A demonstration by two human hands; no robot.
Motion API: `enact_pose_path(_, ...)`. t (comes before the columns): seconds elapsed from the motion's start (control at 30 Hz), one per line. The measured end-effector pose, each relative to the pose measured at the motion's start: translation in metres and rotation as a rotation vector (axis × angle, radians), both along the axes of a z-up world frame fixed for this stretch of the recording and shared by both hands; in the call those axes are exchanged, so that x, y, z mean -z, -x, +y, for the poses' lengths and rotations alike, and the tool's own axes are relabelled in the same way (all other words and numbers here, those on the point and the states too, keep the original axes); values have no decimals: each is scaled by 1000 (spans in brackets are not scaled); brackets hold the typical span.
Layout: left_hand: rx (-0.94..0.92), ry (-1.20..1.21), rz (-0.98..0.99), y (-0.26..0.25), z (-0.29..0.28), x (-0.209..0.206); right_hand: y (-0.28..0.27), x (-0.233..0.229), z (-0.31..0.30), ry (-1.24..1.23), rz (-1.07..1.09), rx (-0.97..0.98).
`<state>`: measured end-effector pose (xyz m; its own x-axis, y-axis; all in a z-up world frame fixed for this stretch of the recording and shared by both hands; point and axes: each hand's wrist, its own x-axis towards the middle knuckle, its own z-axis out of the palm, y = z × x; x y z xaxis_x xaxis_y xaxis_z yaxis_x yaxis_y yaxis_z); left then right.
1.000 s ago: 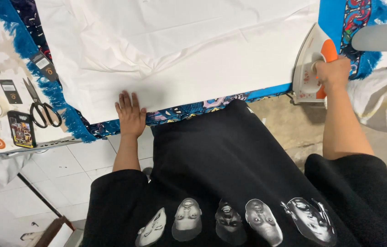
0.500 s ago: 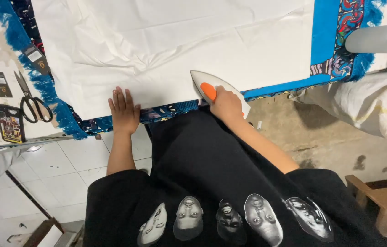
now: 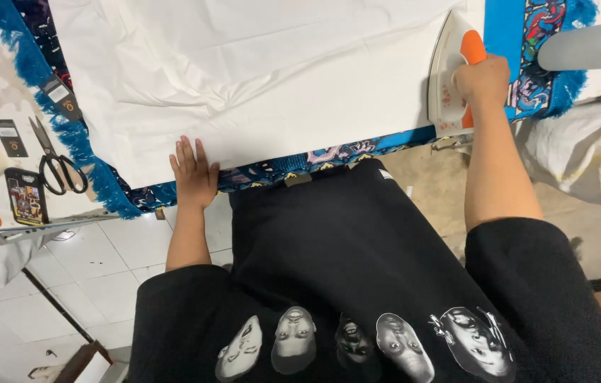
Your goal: The person lays a white garment flat on a patterned mat, smooths it by hand, sprays it with water, and irons it with an electric iron. They repeatedly adjust the fabric and iron different sections to remove wrinkles.
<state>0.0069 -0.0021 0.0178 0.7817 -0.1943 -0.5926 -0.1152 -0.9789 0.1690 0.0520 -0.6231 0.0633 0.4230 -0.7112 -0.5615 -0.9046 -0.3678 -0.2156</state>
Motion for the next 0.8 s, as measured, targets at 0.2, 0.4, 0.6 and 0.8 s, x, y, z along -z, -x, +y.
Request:
enact_pose_path(0.2,-44,-5,-38,8,7,21,24,16,75,-60,-170,-190)
enact_pose_path(0.4,-7,73,-170,14,13,27,32,-78,241,-244,51,-535)
enact_pose_path(0.6,17,150,-298,18,15,34,52,-23,230,-91,27,-618)
enact_pose_path(0.8,0,176,-316,19,15,35,29,-14,77,199,-31,-288)
